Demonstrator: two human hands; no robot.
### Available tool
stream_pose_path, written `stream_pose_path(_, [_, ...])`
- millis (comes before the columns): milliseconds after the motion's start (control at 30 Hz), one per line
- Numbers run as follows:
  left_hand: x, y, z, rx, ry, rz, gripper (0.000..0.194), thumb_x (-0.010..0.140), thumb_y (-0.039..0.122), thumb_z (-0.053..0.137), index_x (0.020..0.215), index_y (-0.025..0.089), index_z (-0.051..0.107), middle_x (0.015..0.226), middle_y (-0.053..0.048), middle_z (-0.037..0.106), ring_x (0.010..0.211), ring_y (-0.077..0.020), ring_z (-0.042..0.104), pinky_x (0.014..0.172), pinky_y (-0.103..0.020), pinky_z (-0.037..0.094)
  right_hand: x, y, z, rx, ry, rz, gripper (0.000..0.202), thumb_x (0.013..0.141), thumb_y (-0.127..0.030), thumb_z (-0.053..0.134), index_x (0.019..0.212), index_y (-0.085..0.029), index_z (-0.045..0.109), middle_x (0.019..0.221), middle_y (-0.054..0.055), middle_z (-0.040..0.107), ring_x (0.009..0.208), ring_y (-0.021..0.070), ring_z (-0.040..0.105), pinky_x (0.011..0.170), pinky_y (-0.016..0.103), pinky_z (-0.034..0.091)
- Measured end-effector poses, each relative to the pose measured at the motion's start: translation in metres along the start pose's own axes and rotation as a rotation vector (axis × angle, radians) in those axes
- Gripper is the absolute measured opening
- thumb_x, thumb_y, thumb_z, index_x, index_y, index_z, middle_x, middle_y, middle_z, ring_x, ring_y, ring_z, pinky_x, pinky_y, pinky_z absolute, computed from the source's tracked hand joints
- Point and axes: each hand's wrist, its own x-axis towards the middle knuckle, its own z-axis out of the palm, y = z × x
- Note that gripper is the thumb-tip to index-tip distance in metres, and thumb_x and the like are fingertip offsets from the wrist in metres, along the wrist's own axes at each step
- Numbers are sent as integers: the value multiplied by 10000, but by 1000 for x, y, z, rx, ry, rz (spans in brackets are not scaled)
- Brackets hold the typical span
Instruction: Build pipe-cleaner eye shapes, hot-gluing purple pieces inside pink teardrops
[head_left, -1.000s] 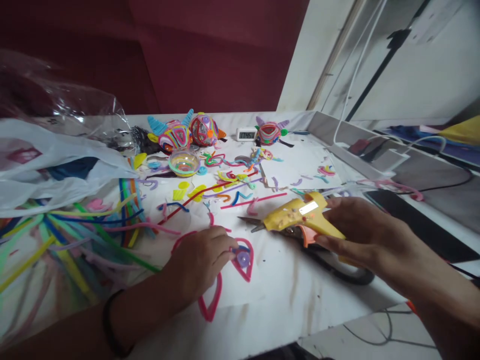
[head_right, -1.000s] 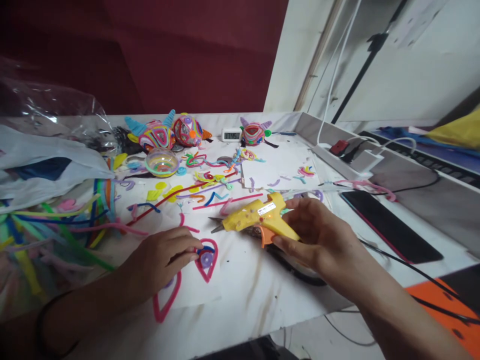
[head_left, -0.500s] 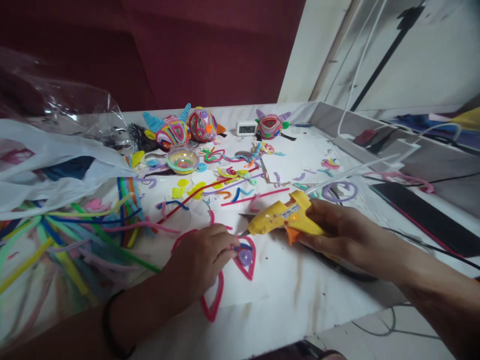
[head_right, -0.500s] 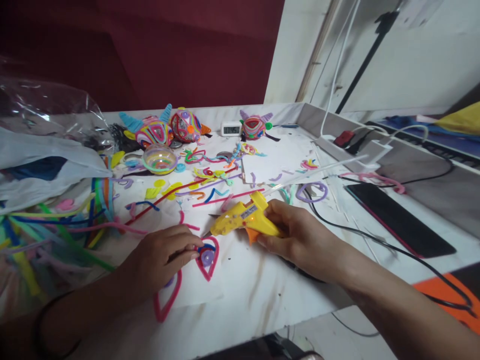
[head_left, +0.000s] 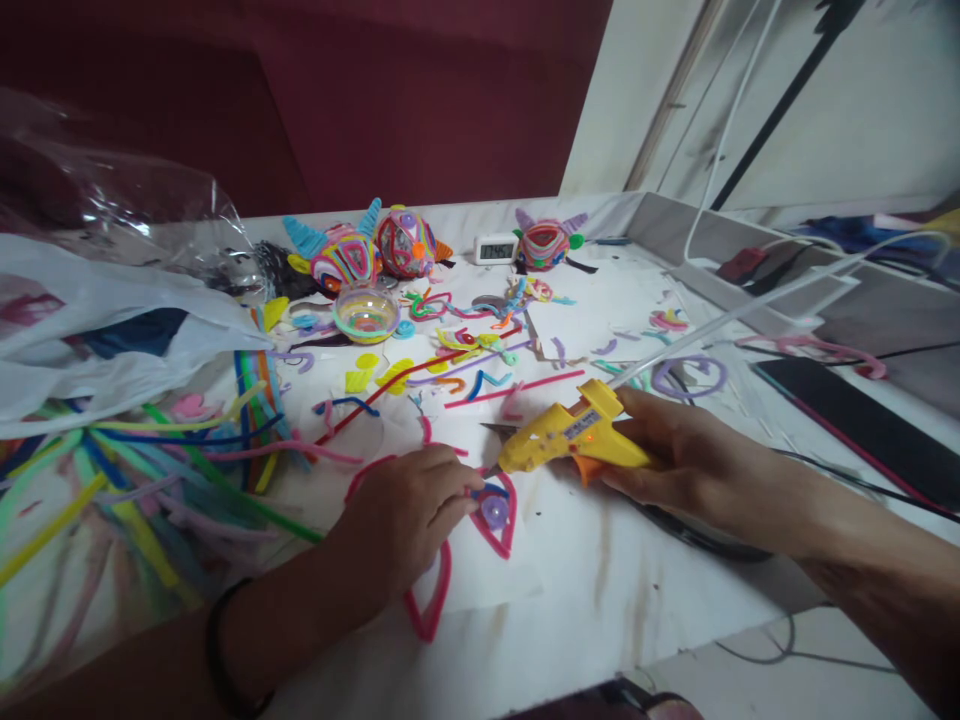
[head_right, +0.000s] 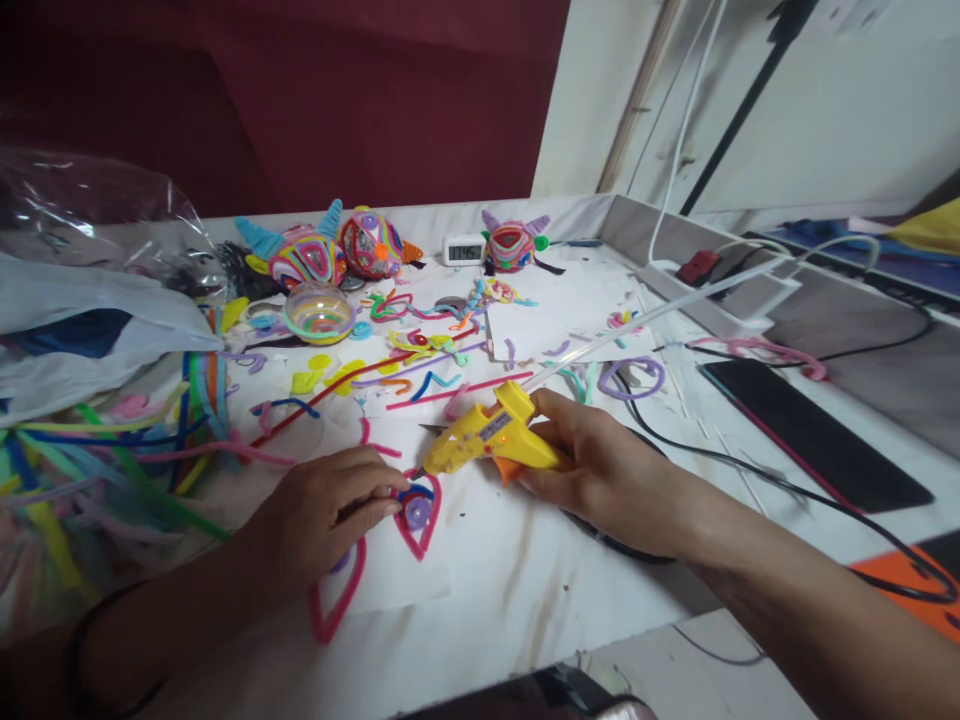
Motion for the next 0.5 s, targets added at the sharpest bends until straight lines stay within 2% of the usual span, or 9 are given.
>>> stream_pose_path(233, [-1,-1,3,-11,55,28,200,919,172,500,931,186,699,907,-14,686,824,-138,638,752,-236,468,3,2,-1,3,-7,-40,267,828,-404,645,942,-258,451,975,27,613,928,210,585,758,302,501])
stream_pose_path(500, [-2,-3,4,-7,42,13,204,929,194,486,938,186,690,899,-14,672,816,-143,629,735,-249,455,1,0,1,-91,-9,-81,247,864,-414,580,955,-240,430,961,41,597,898,207,576,745,320,524])
